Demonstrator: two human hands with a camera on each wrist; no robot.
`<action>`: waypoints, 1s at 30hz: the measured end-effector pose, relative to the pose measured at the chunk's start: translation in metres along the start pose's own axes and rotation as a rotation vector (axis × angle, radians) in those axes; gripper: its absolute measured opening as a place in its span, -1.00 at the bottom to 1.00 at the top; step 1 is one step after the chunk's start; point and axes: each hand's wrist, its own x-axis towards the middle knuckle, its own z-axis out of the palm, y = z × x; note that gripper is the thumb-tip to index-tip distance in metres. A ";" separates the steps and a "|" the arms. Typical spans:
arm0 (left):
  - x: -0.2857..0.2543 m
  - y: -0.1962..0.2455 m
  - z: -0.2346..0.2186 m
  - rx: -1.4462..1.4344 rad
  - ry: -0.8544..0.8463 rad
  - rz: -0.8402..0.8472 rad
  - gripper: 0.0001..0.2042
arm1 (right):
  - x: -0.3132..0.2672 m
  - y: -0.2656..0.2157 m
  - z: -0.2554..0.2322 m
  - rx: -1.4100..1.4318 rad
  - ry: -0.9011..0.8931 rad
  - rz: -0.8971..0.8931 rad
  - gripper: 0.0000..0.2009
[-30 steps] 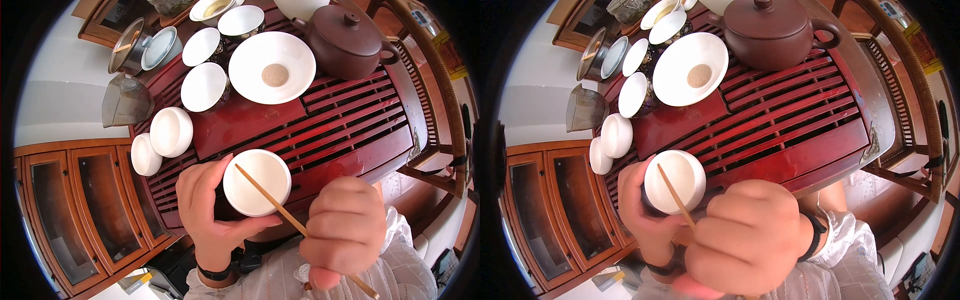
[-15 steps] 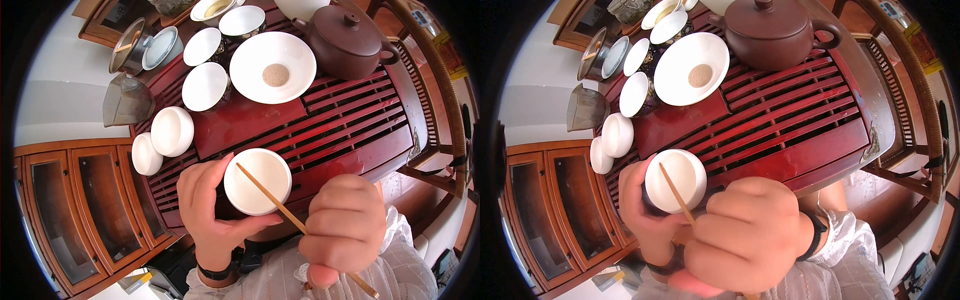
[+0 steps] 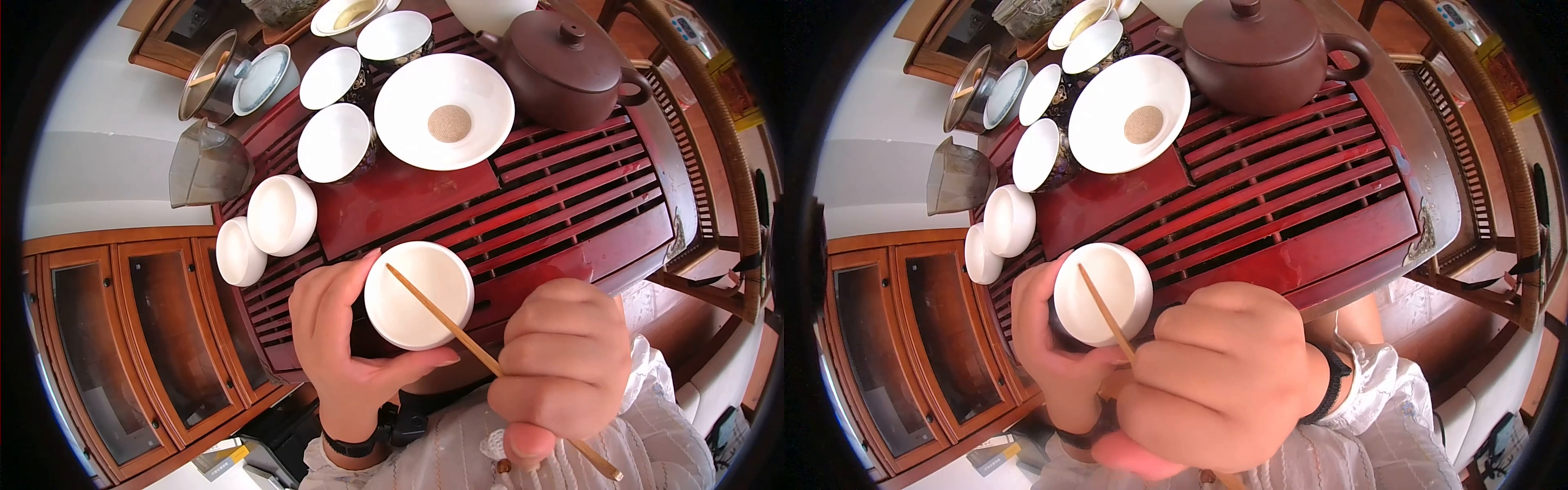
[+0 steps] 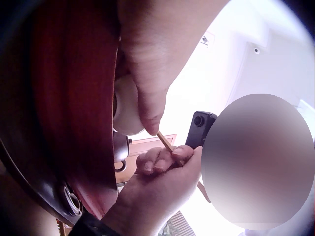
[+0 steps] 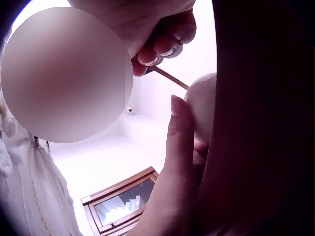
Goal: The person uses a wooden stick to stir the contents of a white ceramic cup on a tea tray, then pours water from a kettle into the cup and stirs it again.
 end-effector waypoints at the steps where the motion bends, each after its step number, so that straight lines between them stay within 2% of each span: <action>1: 0.000 0.000 0.000 -0.003 0.000 -0.001 -0.14 | 0.000 0.000 0.000 -0.012 -0.001 0.015 -0.55; 8: -0.001 0.001 0.001 -0.005 0.000 -0.010 -0.14 | 0.002 -0.003 0.000 -0.038 0.012 -0.015 -0.57; 10: -0.003 0.000 0.002 -0.012 0.010 -0.043 -0.13 | 0.003 -0.003 -0.001 -0.058 -0.052 0.051 -0.57; 14: -0.002 -0.001 0.005 -0.041 0.032 -0.047 -0.14 | 0.001 -0.002 0.002 -0.067 -0.019 0.042 -0.57; 16: -0.003 0.000 0.009 -0.168 0.070 -0.176 -0.15 | 0.001 -0.001 0.002 -0.091 -0.024 0.051 -0.58; 17: -0.005 0.001 0.011 -0.168 0.070 -0.176 -0.15 | 0.001 -0.001 0.002 -0.091 -0.024 0.051 -0.58; 19: -0.011 0.003 0.014 -0.313 0.132 -0.341 -0.13 | 0.002 -0.002 0.002 -0.093 -0.019 0.076 -0.58; 20: -0.009 0.003 0.011 -0.313 0.132 -0.341 -0.13 | 0.002 -0.002 0.003 -0.093 -0.019 0.076 -0.58; 22: -0.001 0.004 0.003 -0.037 -0.039 -0.152 -0.07 | 0.001 -0.002 0.004 -0.105 -0.001 0.081 -0.59; 25: 0.001 0.007 0.002 -0.058 -0.064 -0.153 -0.04 | 0.000 0.000 -0.001 -0.111 -0.053 0.067 -0.60; 30: -0.002 -0.001 0.005 -0.054 -0.045 -0.113 -0.04 | 0.000 0.001 -0.001 -0.106 -0.022 0.079 -0.59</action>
